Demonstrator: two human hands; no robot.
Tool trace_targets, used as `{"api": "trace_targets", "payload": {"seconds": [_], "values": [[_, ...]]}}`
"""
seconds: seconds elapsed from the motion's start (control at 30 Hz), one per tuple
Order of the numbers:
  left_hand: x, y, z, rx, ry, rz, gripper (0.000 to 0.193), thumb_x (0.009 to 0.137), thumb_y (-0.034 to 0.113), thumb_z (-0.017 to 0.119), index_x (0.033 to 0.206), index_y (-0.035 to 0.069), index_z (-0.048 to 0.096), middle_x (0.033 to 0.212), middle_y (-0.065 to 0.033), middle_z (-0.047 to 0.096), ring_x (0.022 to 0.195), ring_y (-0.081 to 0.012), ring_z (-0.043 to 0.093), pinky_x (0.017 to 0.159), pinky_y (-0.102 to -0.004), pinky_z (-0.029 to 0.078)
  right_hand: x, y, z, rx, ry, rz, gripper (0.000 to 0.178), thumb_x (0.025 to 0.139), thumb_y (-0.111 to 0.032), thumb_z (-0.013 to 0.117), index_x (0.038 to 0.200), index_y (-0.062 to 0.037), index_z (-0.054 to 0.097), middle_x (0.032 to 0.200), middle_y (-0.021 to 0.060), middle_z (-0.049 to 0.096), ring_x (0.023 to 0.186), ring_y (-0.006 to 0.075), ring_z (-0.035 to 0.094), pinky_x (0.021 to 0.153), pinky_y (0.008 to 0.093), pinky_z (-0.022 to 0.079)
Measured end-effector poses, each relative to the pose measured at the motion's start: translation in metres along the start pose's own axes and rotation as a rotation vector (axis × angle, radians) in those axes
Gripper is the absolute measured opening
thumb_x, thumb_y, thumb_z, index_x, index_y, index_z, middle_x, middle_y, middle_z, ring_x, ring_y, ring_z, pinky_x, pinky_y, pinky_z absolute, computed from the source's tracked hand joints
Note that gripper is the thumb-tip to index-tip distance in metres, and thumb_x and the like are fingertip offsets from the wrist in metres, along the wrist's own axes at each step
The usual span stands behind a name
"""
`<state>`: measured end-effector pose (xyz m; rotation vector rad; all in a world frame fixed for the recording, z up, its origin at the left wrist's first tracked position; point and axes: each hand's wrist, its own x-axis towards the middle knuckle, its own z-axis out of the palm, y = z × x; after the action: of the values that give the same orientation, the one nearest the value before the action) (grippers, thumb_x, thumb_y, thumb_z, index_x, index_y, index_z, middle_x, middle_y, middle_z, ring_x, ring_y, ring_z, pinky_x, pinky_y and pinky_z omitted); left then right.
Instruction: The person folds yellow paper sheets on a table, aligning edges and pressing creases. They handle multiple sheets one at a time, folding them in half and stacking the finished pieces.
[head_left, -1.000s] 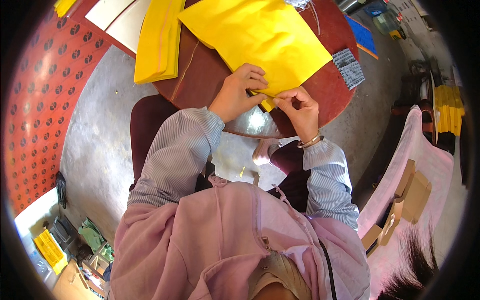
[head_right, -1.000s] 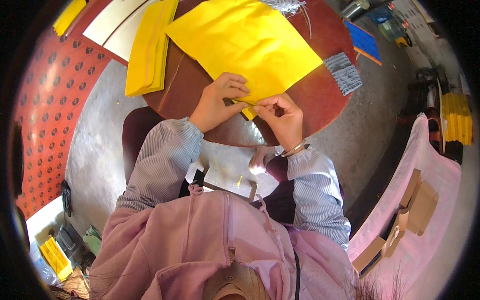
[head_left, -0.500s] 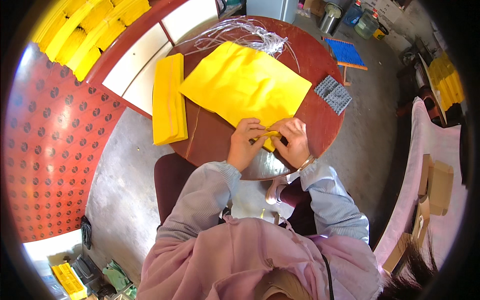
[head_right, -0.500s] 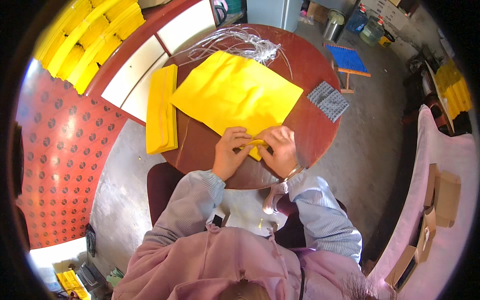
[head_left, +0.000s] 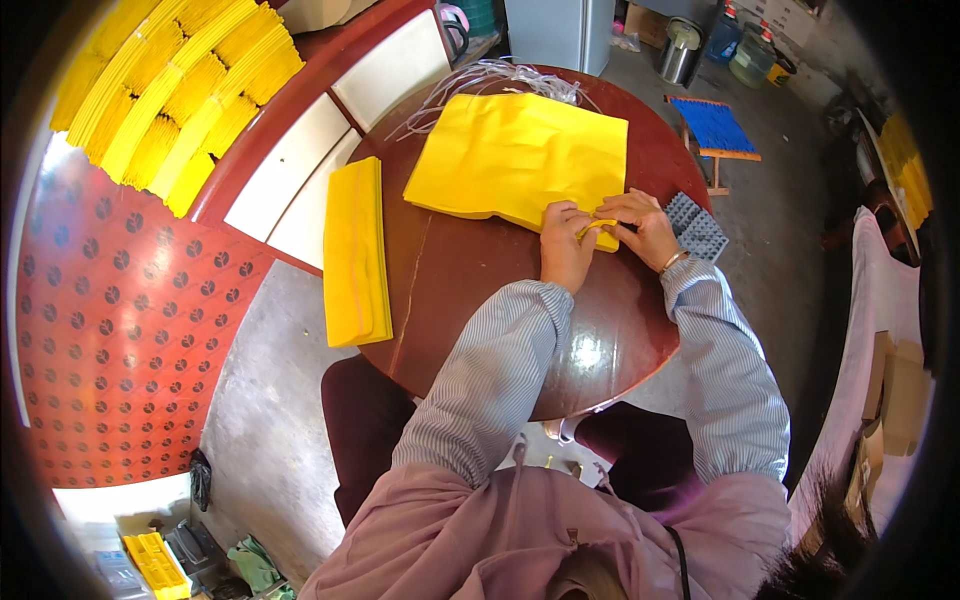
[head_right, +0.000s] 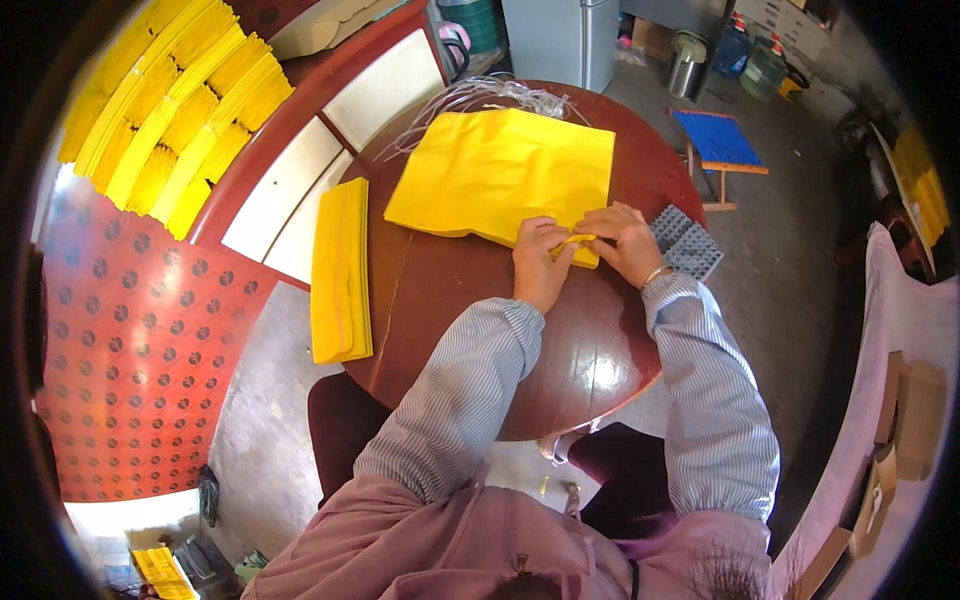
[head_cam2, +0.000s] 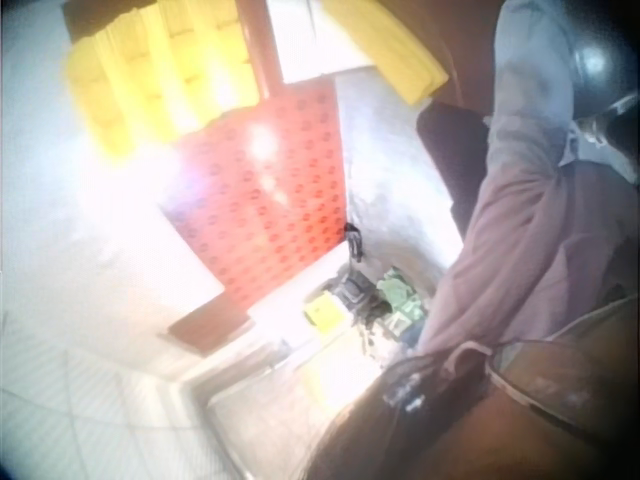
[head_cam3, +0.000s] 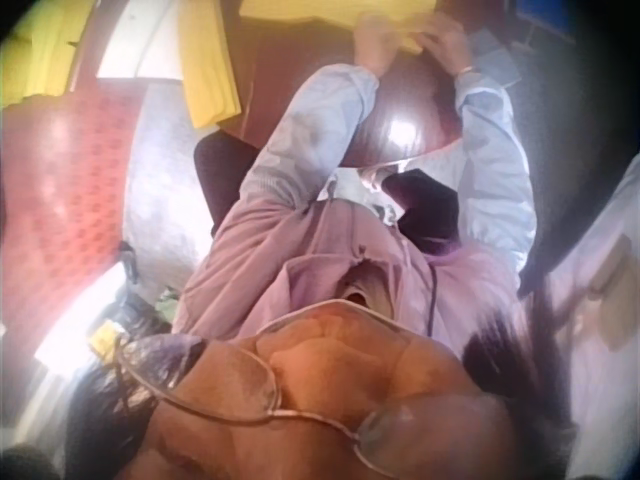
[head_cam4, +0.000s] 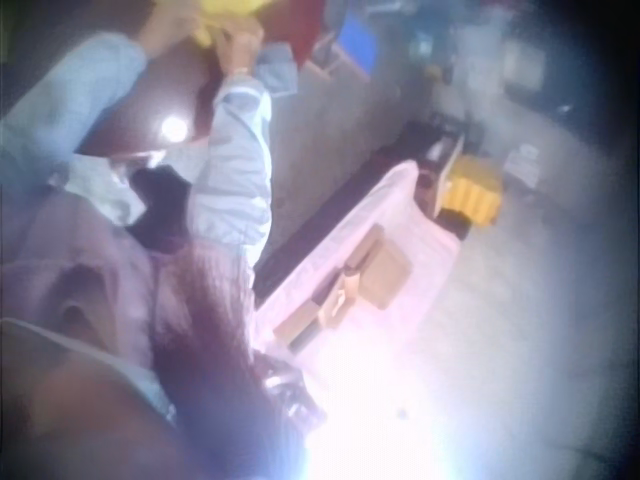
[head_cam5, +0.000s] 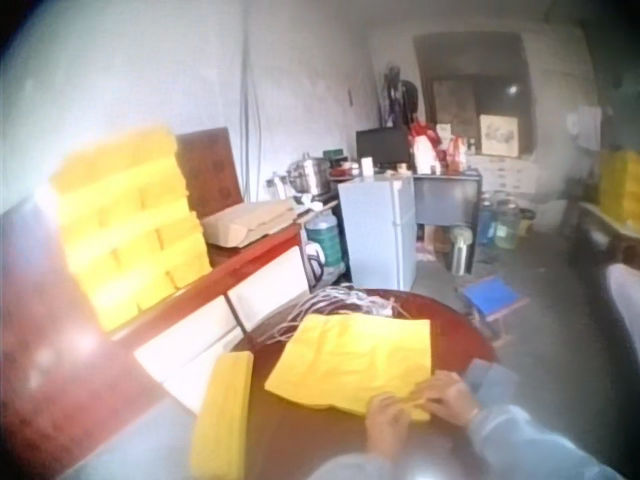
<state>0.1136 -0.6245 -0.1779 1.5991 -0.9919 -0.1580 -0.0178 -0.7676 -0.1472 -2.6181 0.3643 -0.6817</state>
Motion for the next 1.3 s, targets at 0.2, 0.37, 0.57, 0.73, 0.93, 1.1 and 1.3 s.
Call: {"api": "trace_targets", "payload": {"seconds": [0.2, 0.37, 0.57, 0.73, 0.93, 1.1, 1.3], "values": [[0.01, 0.012, -0.072, 0.138, -0.117, 0.239, 0.044, 0.081, 0.004, 0.086, 0.124, 0.005, 0.075, 0.143, -0.0179, 0.062, 0.137, -0.038, 0.055, 0.114, -0.0436, 0.047, 0.0, 0.007, 0.002, 0.044, 0.023, 0.02, 0.023, 0.091, -0.012, 0.079, 0.113, -0.0142, 0.081, 0.119, 0.0044, 0.079, 0.122, 0.0245, 0.069, 0.121, 0.0524, 0.039], [0.054, 0.013, -0.118, 0.476, -0.366, 0.358, 0.082, 0.083, 0.03, 0.088, 0.155, 0.011, 0.053, 0.158, -0.0179, 0.054, 0.153, -0.0408, 0.041, 0.127, -0.0512, 0.033, 0.015, -0.006, -0.012, -0.006, 0.072, 0.03, 0.021, 0.096, -0.009, 0.074, 0.116, -0.0142, 0.08, 0.121, 0.0042, 0.079, 0.126, 0.0249, 0.068, 0.123, 0.0542, 0.037], [0.092, -0.002, -0.116, 0.536, -0.388, 0.415, 0.077, 0.084, 0.026, 0.086, 0.153, 0.01, 0.056, 0.155, -0.018, 0.057, 0.152, -0.0351, 0.046, 0.127, -0.0543, 0.03, 0.063, -0.026, -0.049, 0.089, 0.092, 0.011, 0.02, 0.104, -0.009, 0.066, 0.122, -0.0113, 0.076, 0.121, 0.0063, 0.079, 0.121, 0.0266, 0.072, 0.123, 0.0547, 0.037], [0.106, -0.016, -0.155, 0.555, -0.186, 0.449, 0.063, 0.085, 0.004, 0.077, 0.146, 0.007, 0.062, 0.15, -0.0175, 0.063, 0.148, -0.0364, 0.05, 0.126, -0.054, 0.032, 0.101, -0.056, -0.068, 0.347, 0.137, -0.093, 0.019, 0.106, -0.012, 0.064, 0.121, -0.0058, 0.073, 0.118, 0.0115, 0.075, 0.11, 0.0274, 0.071, 0.102, 0.0374, 0.054], [0.066, 0.02, -0.192, 0.617, -0.214, 0.576, 0.062, 0.078, -0.011, 0.067, 0.138, 0.005, 0.067, 0.147, -0.0188, 0.064, 0.148, -0.0371, 0.05, 0.127, -0.055, 0.032, 0.021, -0.099, -0.093, 0.285, 0.101, -0.115, 0.018, 0.105, -0.009, 0.061, 0.12, -0.0027, 0.069, 0.134, 0.0169, 0.07, 0.125, 0.0336, 0.065, 0.109, 0.0429, 0.049], [-0.052, 0.042, -0.198, 0.619, -0.381, 0.525, 0.061, 0.076, -0.01, 0.061, 0.136, 0.002, 0.068, 0.147, -0.0176, 0.064, 0.15, -0.0363, 0.047, 0.128, -0.0563, 0.031, -0.115, -0.135, -0.055, 0.33, 0.07, 0.065, 0.022, 0.101, -0.01, 0.064, 0.119, -0.0026, 0.074, 0.131, 0.0148, 0.073, 0.13, 0.0337, 0.065, 0.12, 0.0521, 0.04], [-0.156, 0.043, -0.184, 0.636, -0.459, 0.378, 0.054, 0.085, -0.001, 0.059, 0.139, 0.0, 0.064, 0.152, -0.0174, 0.059, 0.153, -0.0358, 0.045, 0.128, -0.0555, 0.03, -0.21, -0.161, -0.022, 0.324, 0.072, 0.21, 0.014, 0.097, -0.005, 0.068, 0.11, -0.0063, 0.073, 0.128, 0.0126, 0.075, 0.13, 0.0343, 0.066, 0.121, 0.0573, 0.037]]}}
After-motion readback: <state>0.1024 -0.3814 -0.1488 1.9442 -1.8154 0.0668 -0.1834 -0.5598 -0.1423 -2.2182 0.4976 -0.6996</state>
